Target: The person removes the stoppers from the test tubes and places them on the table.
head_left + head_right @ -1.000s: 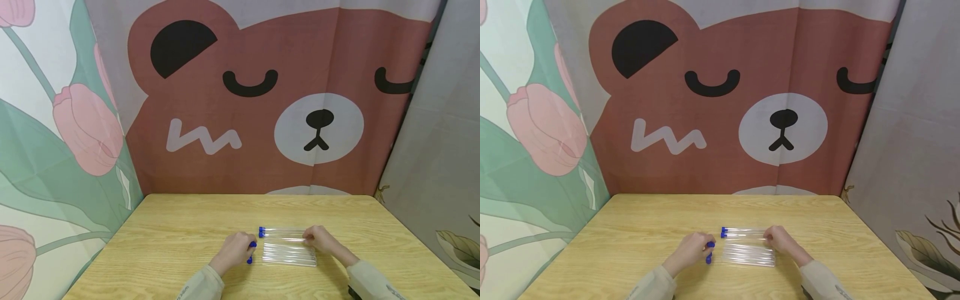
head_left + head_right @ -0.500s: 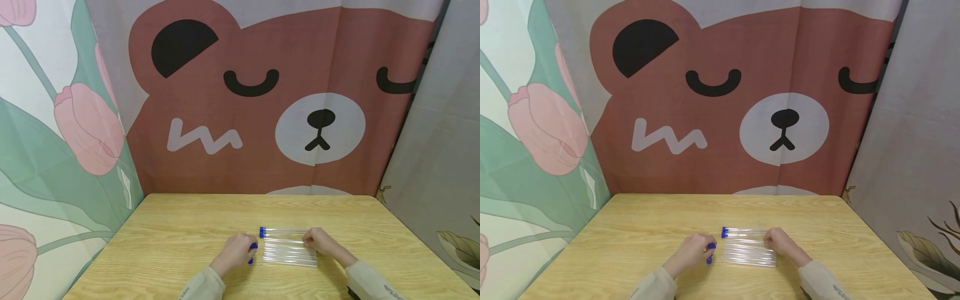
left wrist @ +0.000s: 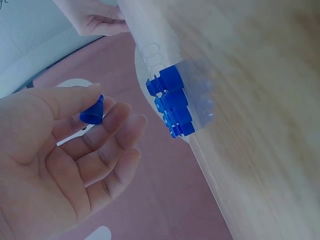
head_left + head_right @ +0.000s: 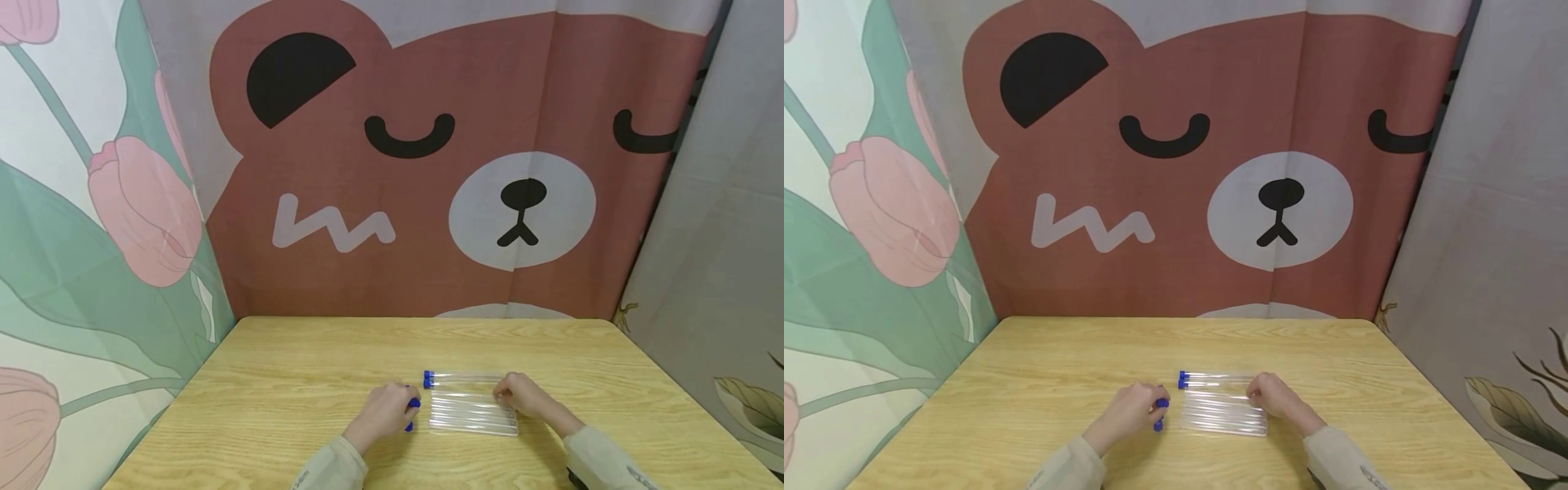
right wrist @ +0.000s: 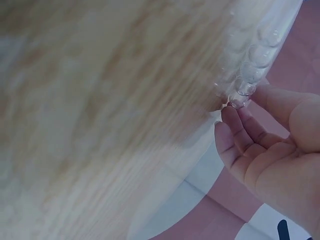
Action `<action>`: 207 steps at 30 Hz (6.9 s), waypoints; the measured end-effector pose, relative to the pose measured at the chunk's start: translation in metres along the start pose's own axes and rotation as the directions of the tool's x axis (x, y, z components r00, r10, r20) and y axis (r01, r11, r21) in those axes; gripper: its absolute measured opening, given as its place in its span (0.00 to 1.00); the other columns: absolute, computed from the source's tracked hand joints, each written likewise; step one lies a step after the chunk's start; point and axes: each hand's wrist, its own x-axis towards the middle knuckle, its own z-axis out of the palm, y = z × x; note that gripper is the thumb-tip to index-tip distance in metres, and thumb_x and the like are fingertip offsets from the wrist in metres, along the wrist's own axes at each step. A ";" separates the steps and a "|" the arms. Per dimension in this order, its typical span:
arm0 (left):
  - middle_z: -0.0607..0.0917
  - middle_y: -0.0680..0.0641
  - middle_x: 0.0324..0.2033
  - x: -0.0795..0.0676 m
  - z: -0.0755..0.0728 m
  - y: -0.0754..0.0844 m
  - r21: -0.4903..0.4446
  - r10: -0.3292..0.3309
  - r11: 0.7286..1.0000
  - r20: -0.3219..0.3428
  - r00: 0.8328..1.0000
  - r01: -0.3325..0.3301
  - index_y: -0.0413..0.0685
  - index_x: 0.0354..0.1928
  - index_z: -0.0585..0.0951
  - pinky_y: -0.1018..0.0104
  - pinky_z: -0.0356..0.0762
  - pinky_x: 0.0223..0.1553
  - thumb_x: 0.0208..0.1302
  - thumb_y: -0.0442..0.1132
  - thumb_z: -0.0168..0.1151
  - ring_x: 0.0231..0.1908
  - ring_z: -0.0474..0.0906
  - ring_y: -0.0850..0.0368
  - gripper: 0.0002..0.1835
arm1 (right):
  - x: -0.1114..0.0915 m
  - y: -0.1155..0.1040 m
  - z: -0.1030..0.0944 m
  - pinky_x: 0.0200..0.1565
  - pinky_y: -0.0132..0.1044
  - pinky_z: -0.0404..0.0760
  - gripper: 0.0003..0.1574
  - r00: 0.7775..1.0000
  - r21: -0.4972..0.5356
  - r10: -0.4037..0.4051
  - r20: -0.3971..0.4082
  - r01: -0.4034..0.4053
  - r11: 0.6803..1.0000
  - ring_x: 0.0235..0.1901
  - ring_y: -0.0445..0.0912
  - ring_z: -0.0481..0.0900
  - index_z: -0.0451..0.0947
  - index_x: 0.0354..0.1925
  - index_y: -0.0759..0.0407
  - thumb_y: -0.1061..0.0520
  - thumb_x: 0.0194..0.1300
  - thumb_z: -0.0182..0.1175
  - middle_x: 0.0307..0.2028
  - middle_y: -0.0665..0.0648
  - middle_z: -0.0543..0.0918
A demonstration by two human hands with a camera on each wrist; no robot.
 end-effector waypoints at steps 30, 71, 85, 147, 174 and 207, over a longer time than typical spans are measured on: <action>0.75 0.55 0.22 0.001 0.004 -0.002 -0.039 -0.022 0.999 -0.096 0.995 0.018 0.49 0.31 0.82 0.77 0.65 0.19 0.54 0.40 0.63 0.22 0.67 0.68 0.04 | -0.005 -0.017 -0.015 0.29 0.36 0.73 0.14 0.980 0.107 0.196 -0.028 -0.192 0.975 0.30 0.45 0.73 0.76 0.39 0.73 0.63 0.57 0.60 0.32 0.58 0.79; 0.79 0.52 0.25 0.020 -0.004 -0.024 0.009 -0.128 0.991 -0.124 0.984 0.130 0.45 0.33 0.82 0.72 0.71 0.23 0.51 0.34 0.66 0.26 0.75 0.61 0.06 | -0.012 -0.020 -0.022 0.27 0.32 0.73 0.12 0.983 0.161 0.182 -0.026 -0.175 0.971 0.27 0.41 0.73 0.77 0.37 0.71 0.60 0.60 0.56 0.29 0.52 0.78; 0.79 0.52 0.25 0.031 0.007 -0.035 0.034 -0.169 0.985 -0.064 0.984 0.171 0.46 0.33 0.83 0.72 0.72 0.25 0.51 0.34 0.66 0.27 0.75 0.61 0.06 | -0.009 -0.025 -0.018 0.27 0.33 0.74 0.12 0.986 0.153 0.163 -0.035 -0.156 0.976 0.27 0.41 0.74 0.76 0.37 0.73 0.62 0.60 0.57 0.28 0.53 0.79; 0.78 0.50 0.21 0.051 0.036 -0.046 0.282 -0.278 0.926 0.061 0.959 0.251 0.47 0.24 0.78 0.66 0.73 0.20 0.49 0.30 0.61 0.22 0.75 0.58 0.04 | 0.002 -0.016 -0.009 0.25 0.34 0.71 0.08 0.979 0.053 0.199 -0.041 -0.197 0.979 0.23 0.40 0.69 0.78 0.35 0.69 0.64 0.56 0.59 0.24 0.51 0.76; 0.72 0.53 0.14 0.045 0.029 -0.036 0.230 -0.286 0.930 -0.043 0.957 0.288 0.46 0.18 0.75 0.68 0.66 0.13 0.50 0.33 0.60 0.15 0.66 0.62 0.08 | 0.013 -0.022 0.002 0.30 0.41 0.77 0.09 0.973 -0.228 0.191 -0.133 -0.218 0.949 0.30 0.51 0.76 0.79 0.32 0.65 0.66 0.48 0.66 0.28 0.56 0.78; 0.73 0.56 0.13 0.027 0.013 -0.017 0.080 -0.200 0.975 -0.105 0.974 0.209 0.48 0.17 0.78 0.74 0.61 0.13 0.54 0.38 0.61 0.13 0.63 0.67 0.10 | 0.015 -0.012 0.010 0.28 0.39 0.76 0.09 0.963 -0.224 0.215 -0.160 -0.248 0.943 0.29 0.48 0.76 0.80 0.30 0.63 0.69 0.46 0.66 0.26 0.54 0.77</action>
